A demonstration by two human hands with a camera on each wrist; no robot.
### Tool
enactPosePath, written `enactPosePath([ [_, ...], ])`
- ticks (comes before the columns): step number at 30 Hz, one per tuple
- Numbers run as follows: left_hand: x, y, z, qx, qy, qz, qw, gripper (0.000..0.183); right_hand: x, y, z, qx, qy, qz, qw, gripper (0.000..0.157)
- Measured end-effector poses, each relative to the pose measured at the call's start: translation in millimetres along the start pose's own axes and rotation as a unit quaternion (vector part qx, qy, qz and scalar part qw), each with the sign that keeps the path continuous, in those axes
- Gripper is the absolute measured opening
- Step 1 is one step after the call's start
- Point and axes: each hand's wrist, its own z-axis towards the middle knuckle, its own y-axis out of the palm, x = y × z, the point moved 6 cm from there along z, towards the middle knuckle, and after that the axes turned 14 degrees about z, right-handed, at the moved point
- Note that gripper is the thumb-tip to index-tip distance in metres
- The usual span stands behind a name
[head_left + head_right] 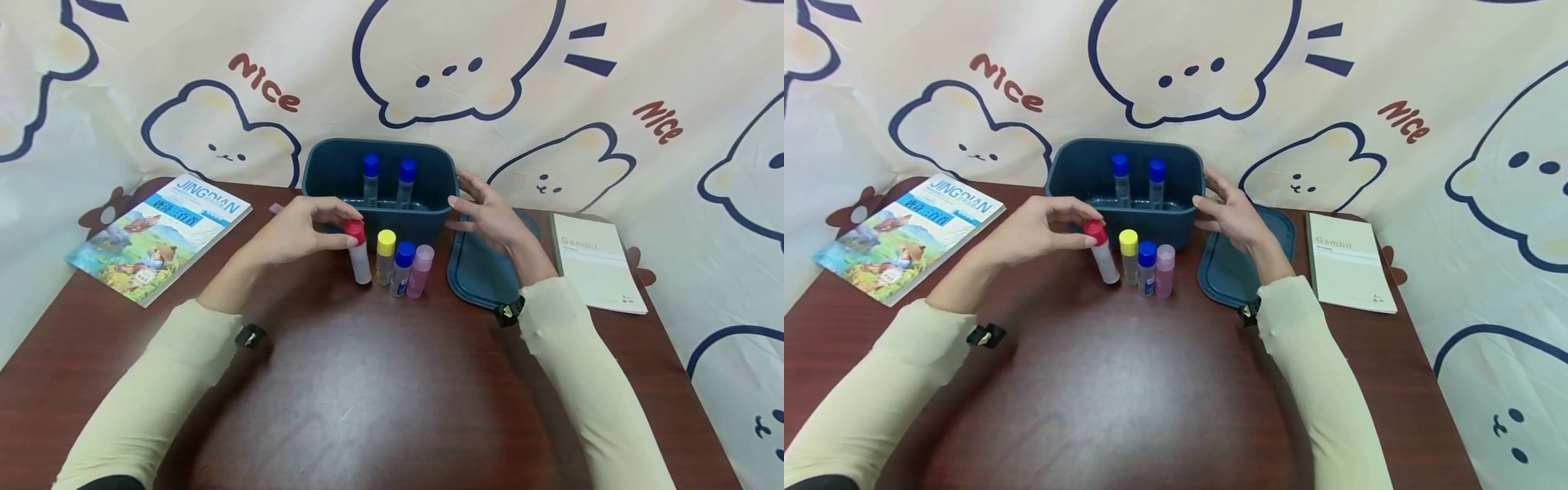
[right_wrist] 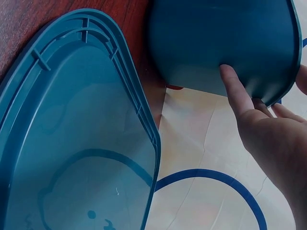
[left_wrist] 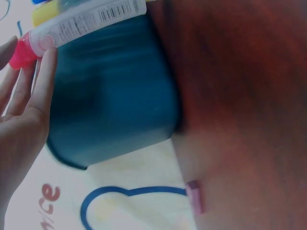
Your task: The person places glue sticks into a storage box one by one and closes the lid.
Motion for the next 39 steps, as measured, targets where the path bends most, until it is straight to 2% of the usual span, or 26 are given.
enactPosePath([
  [8,9.2,-21.3,-3.0,0.028,-0.026,-0.008,0.9992,0.037,-0.6,-0.7,0.2,0.005,0.001,0.002,1.0,0.062],
  [11,10.7,-27.7,-5.4,0.048,-0.032,-0.015,0.9982,0.04,0.4,-1.1,0.1,0.006,0.002,-0.001,1.0,0.062],
  [16,11.3,-36.4,-8.5,0.087,-0.023,-0.05,0.9947,0.04,1.6,-1.6,-0.2,0.007,0.002,0.001,1.0,0.062],
  [20,12.0,-43.6,-9.8,0.112,-0.003,-0.102,0.9885,0.037,0.9,-1.1,-0.5,0.004,0.002,0.002,1.0,0.062],
  [23,12.7,-50.8,-10.3,0.13,0.02,-0.169,0.9767,0.034,0.1,-1.2,0.1,0.003,0.0,0.003,1.0,0.062],
  [26,13.8,-59.0,-11.5,0.145,0.05,-0.242,0.9581,0.032,-0.8,-1.1,1.0,0.005,-0.001,0.004,1.0,0.062],
  [28,14.9,-63.8,-12.4,0.157,0.067,-0.271,0.9473,0.031,-1.1,-1.2,1.0,0.005,0.001,0.002,1.0,0.063],
  [32,18.2,-70.4,-12.7,0.179,0.098,-0.302,0.9311,0.03,-1.0,-1.4,1.3,0.004,0.002,0.003,1.0,0.064],
  [37,20.7,-76.2,-11.1,0.212,0.111,-0.334,0.9116,0.028,-0.3,-2.1,2.0,0.003,-0.001,0.006,1.0,0.064],
  [39,20.5,-79.4,-10.6,0.235,0.113,-0.338,0.9041,0.028,-0.3,-2.2,1.7,0.002,-0.002,0.006,1.0,0.064],
])
